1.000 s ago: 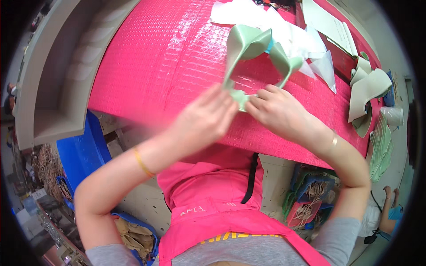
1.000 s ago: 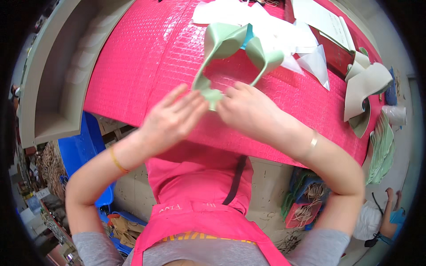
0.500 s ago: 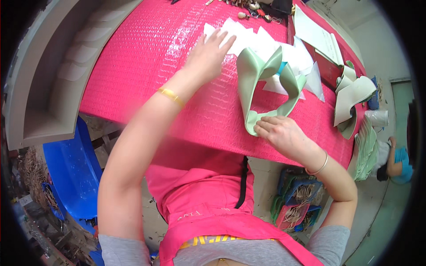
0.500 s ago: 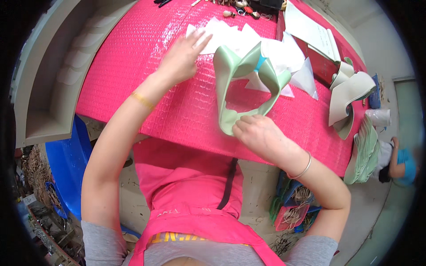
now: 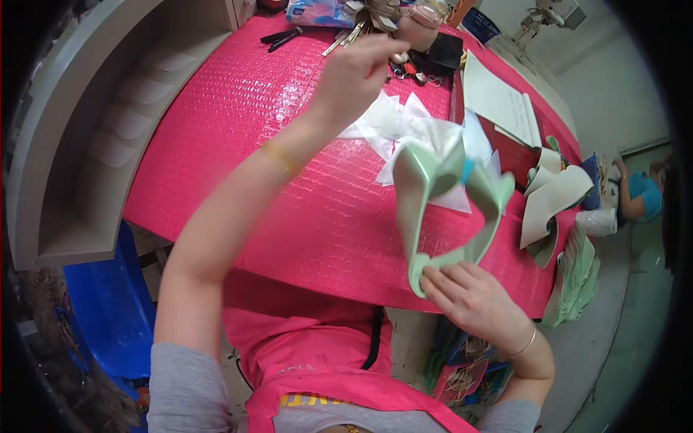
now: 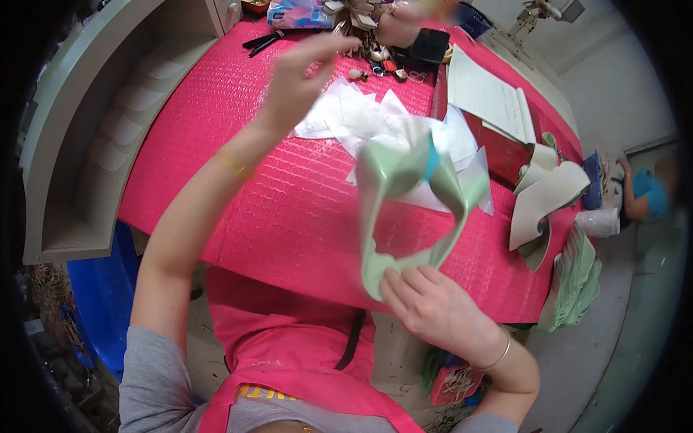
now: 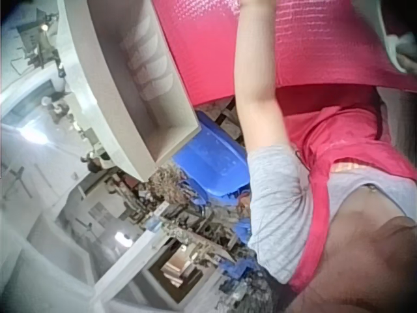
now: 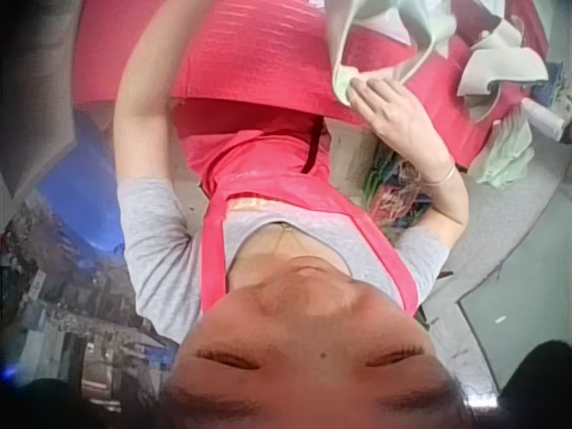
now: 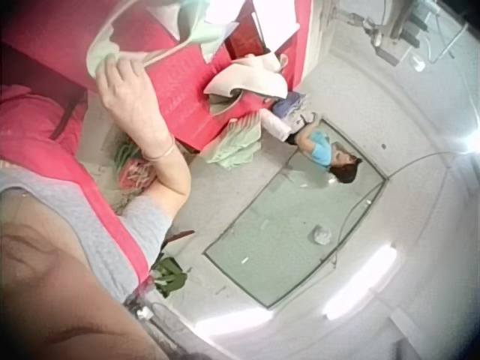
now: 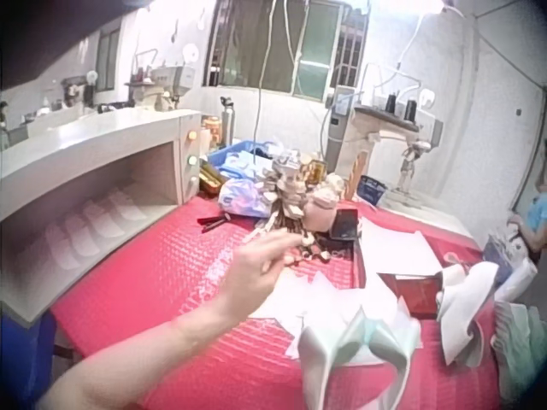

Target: Assembling, lining, and aligning components for shoe uppers on a work table.

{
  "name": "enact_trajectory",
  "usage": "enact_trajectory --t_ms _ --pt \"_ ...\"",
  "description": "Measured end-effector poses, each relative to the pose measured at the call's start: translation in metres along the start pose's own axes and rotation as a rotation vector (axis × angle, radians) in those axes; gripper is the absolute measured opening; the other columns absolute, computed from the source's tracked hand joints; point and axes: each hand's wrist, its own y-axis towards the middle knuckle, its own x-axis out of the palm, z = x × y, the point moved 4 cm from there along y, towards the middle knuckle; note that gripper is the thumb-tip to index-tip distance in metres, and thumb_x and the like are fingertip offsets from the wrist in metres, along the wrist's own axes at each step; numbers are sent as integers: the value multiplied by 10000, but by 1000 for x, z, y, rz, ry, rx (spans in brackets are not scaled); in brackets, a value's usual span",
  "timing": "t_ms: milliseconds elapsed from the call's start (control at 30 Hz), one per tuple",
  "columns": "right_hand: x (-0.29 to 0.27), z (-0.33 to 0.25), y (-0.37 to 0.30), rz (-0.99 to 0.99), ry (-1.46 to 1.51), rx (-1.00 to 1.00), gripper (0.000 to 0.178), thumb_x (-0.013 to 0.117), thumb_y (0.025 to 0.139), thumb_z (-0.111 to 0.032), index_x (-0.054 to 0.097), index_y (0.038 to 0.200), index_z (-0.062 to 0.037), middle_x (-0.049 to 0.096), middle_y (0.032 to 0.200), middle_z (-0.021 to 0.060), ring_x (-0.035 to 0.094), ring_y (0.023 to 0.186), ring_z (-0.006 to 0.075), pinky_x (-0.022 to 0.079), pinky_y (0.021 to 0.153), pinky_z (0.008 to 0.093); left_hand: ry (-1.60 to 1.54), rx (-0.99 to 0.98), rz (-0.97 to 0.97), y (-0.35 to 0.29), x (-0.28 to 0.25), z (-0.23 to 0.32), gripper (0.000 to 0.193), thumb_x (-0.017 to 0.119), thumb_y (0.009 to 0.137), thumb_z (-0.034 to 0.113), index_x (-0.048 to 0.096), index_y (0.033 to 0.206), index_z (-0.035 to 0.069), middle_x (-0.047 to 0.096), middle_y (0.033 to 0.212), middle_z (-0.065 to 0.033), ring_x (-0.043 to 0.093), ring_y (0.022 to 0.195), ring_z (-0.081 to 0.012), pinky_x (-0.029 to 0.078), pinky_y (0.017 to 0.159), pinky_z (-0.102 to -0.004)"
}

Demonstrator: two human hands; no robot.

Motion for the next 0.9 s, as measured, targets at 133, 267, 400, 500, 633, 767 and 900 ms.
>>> enact_trajectory --t_ms 133,267,400,500,633,767,900 --pt "15 11 39 40 -140 -72 183 543 597 -126 590 730 -9 533 757 66 472 754 189 402 683 273 39 479 -70 -53 -57 155 261 536 567 74 588 804 -23 587 792 -123 584 759 -256 488 686 -335" --pt "58 2 82 -193 -66 -120 190 553 599 -152 604 744 -40 559 845 113 493 837 203 396 743 291 355 74 -741 -146 -33 138 289 581 627 104 565 869 -55 558 980 -153 535 900 -282 459 812 -348" --pt "83 -14 74 -366 -323 -96 233 547 634 -151 624 817 -30 583 875 118 501 862 215 399 755 284 521 -126 -640 -204 -31 106 409 590 687 137 522 1037 -65 498 1097 -170 483 938 -271 441 815 -329" --pt "77 -21 69 -10 -493 20 169 551 642 -148 667 721 -53 595 774 87 498 860 234 395 751 290 578 -204 -595 -213 -35 105 458 590 724 161 484 1124 -36 474 1136 -169 475 948 -266 437 810 -325" --pt "94 -20 70 -235 -344 151 207 531 673 -123 634 783 19 573 921 153 484 940 250 404 766 304 558 -181 -603 -213 -28 105 440 590 733 164 497 1123 -15 476 1144 -160 479 931 -252 422 824 -340" --pt "85 -22 67 -91 -418 108 281 527 671 -112 609 877 61 547 1025 165 483 944 241 405 777 302 434 -91 -520 -215 -22 105 449 600 720 158 503 1123 -13 484 1139 -147 477 1037 -254 411 884 -334" --pt "82 -21 71 -267 -436 142 329 520 681 -118 590 934 80 531 1078 175 479 960 242 403 783 290 395 -182 -570 -212 -24 98 447 603 723 196 513 1118 5 485 1142 -120 461 1060 -243 416 886 -327"
